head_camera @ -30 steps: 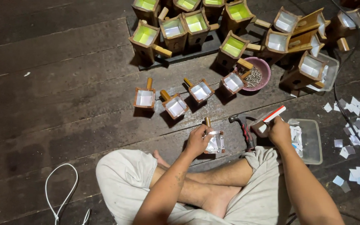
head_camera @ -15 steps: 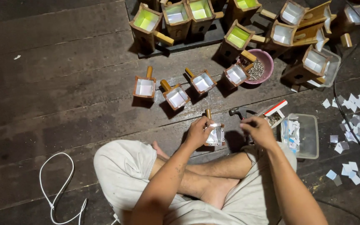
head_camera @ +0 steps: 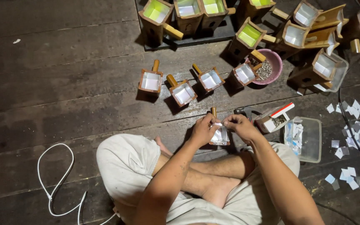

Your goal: Assembling small wooden lanterns using a power drill and a hammer while sitting on the floor.

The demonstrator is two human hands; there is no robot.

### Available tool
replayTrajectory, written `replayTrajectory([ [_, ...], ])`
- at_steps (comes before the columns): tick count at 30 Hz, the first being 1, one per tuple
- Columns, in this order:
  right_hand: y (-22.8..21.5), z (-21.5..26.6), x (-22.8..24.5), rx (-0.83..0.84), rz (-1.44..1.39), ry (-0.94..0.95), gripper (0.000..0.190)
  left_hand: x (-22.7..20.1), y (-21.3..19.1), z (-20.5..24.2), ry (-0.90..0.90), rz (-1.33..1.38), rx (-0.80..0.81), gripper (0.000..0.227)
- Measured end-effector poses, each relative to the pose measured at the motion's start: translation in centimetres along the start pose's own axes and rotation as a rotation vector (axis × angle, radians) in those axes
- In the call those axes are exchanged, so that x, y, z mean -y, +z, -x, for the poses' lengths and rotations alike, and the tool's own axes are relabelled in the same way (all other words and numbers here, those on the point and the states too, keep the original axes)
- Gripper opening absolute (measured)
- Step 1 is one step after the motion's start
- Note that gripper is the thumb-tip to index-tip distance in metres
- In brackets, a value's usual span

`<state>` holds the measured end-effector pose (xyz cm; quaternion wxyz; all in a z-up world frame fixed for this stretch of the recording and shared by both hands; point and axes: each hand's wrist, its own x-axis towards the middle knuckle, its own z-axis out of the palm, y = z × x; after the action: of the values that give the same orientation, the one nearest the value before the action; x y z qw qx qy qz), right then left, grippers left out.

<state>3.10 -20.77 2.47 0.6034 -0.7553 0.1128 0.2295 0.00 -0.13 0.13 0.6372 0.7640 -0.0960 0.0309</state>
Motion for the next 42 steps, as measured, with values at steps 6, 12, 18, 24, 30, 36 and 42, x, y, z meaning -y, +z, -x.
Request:
replayTrajectory([
  [6, 0.0, 0.3, 0.4, -0.015, -0.013, 0.037, 0.009, -0.1, 0.0, 0.1, 0.001, 0.002, -0.009, 0.03],
  [12, 0.5, 0.8, 1.2, -0.019, 0.047, 0.013, 0.008, 0.0, 0.1, 0.1, 0.017, -0.01, -0.014, 0.03],
  [18, 1.3, 0.7, 1.0, -0.06, 0.147, -0.019, 0.006, 0.0, -0.2, 0.0, 0.016, -0.036, 0.001, 0.029],
  [24, 0.4, -0.3, -0.5, -0.187, 0.078, -0.093, 0.054, -0.6, -0.4, -0.2, 0.029, -0.023, 0.008, 0.028],
  [30, -4.4, -2.3, -4.1, -0.4, 0.242, -0.039, 0.032, 0.2, -0.1, -0.2, 0.033, -0.002, -0.016, 0.029],
  [36, -6.5, -3.9, -7.6, -0.338, 1.041, 0.142, 0.061, -0.9, -0.3, -0.2, 0.038, -0.002, -0.019, 0.029],
  [42, -7.6, -4.1, -8.2, -0.356, 0.879, 0.263, 0.052, -1.5, -0.7, -0.3, 0.04, 0.033, -0.028, 0.028],
])
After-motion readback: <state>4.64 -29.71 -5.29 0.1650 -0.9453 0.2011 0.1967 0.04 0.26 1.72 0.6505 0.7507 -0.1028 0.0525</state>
